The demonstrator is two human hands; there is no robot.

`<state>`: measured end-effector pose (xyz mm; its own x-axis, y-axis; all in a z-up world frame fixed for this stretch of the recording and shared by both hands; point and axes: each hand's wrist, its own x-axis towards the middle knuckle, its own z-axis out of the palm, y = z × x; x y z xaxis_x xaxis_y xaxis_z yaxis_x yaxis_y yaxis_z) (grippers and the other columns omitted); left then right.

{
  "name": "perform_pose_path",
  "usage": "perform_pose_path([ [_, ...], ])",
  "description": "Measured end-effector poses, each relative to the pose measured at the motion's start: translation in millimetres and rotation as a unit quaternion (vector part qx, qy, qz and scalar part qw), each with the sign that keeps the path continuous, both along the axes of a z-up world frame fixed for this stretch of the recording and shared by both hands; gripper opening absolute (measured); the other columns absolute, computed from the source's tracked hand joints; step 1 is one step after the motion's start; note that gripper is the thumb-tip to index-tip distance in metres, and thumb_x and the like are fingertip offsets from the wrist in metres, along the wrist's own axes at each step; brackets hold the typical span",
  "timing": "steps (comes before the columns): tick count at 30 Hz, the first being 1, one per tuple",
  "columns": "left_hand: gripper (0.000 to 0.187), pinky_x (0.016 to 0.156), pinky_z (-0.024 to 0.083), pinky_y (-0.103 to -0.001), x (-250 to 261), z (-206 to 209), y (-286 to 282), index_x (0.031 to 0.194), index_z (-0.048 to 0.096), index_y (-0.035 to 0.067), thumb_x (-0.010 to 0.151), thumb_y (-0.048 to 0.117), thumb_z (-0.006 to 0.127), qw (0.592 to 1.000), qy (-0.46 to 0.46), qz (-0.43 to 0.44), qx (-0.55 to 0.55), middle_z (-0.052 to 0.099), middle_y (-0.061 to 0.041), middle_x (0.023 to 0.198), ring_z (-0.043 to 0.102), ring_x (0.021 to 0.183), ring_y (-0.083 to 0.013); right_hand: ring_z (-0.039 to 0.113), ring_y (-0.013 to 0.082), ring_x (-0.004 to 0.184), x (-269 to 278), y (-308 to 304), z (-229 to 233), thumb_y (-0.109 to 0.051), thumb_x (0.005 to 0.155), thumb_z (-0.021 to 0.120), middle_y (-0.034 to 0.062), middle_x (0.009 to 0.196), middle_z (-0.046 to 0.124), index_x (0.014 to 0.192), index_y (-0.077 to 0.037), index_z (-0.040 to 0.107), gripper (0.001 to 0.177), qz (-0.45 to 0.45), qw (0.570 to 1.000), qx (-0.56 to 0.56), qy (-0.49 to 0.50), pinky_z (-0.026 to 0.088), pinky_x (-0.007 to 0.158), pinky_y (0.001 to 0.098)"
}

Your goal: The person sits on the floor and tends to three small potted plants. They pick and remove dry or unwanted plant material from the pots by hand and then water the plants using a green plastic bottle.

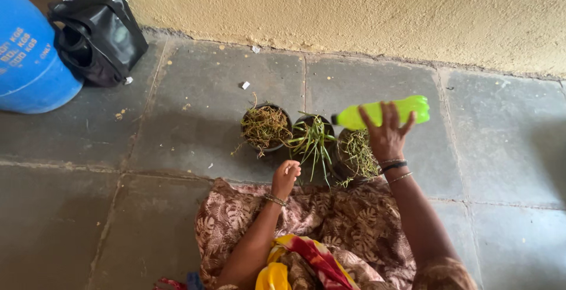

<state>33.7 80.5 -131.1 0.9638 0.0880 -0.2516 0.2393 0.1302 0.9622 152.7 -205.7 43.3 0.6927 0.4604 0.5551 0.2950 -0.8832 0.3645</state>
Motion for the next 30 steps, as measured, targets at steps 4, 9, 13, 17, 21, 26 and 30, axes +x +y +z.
perform_pose_path([
  [4, 0.029, 0.07, 0.054, -0.026, 3, -4, -2, 0.113, 0.07, 0.005, 0.101, 0.029, 0.06, 0.998, -0.046, 0.022, -0.025, 0.075, -0.005, 0.097, 0.07, 0.085, -0.0108, 0.047, 0.0297, 0.144, 2, 10, 11, 0.014, 0.077, 0.072, 0.0092, 0.15, 0.052, 0.149, -0.048, 0.054, 0.096, -0.025, 1.0, 0.007, 0.01, -0.002, 0.125, 0.0641],
  [9, 0.027, 0.068, 0.054, -0.024, 1, 0, -2, 0.112, 0.071, 0.005, 0.1, 0.027, 0.06, 0.999, -0.024, 0.031, -0.01, 0.075, -0.005, 0.094, 0.069, 0.083, -0.0096, 0.048, 0.0314, 0.143, -5, 17, 21, 0.011, 0.08, 0.071, 0.012, 0.149, 0.053, 0.15, -0.047, 0.054, 0.093, -0.01, 1.0, 0.017, 0.02, 0.0, 0.124, 0.0647],
  [13, 0.027, 0.069, 0.054, -0.024, 4, -1, -5, 0.111, 0.07, 0.004, 0.1, 0.026, 0.06, 0.998, -0.044, 0.027, -0.026, 0.075, -0.005, 0.093, 0.068, 0.083, -0.0094, 0.048, 0.0277, 0.144, 7, 21, 19, 0.011, 0.08, 0.07, 0.0086, 0.149, 0.053, 0.151, -0.049, 0.054, 0.095, -0.022, 1.0, -0.006, -0.006, 0.002, 0.125, 0.0643],
  [17, 0.026, 0.068, 0.054, -0.024, 4, 3, 0, 0.11, 0.071, 0.004, 0.099, 0.026, 0.061, 0.999, -0.042, 0.023, -0.008, 0.075, -0.005, 0.093, 0.069, 0.083, -0.0098, 0.047, 0.0278, 0.144, 9, 19, 13, 0.007, 0.083, 0.073, 0.0092, 0.151, 0.052, 0.151, -0.048, 0.054, 0.09, 0.001, 1.0, -0.023, 0.003, 0.004, 0.125, 0.065],
  [21, 0.026, 0.068, 0.054, -0.025, 1, 3, -6, 0.11, 0.07, 0.004, 0.098, 0.024, 0.06, 0.998, -0.054, 0.024, -0.015, 0.075, -0.006, 0.093, 0.069, 0.083, -0.0113, 0.046, 0.0292, 0.145, 10, 9, 13, 0.007, 0.077, 0.072, 0.0112, 0.15, 0.052, 0.149, -0.047, 0.055, 0.091, -0.023, 0.999, -0.015, 0.043, 0.007, 0.121, 0.0667],
  [26, 0.026, 0.071, 0.055, -0.026, 3, 3, -7, 0.11, 0.071, 0.004, 0.098, 0.025, 0.061, 0.998, -0.057, 0.028, 0.005, 0.076, -0.006, 0.093, 0.072, 0.084, -0.012, 0.046, 0.0304, 0.145, 7, -1, 15, 0.008, 0.081, 0.071, 0.0134, 0.149, 0.051, 0.153, -0.043, 0.056, 0.089, -0.046, 0.998, -0.005, 0.03, 0.006, 0.123, 0.0681],
  [30, 0.027, 0.073, 0.056, -0.028, 4, 6, -5, 0.109, 0.071, 0.003, 0.098, 0.025, 0.061, 0.998, -0.051, 0.027, 0.018, 0.076, -0.009, 0.093, 0.072, 0.083, -0.0144, 0.047, 0.0261, 0.142, 9, 9, 16, 0.012, 0.081, 0.07, 0.0055, 0.147, 0.052, 0.145, -0.048, 0.059, 0.088, -0.016, 0.999, -0.028, 0.001, 0.005, 0.128, 0.0625],
])
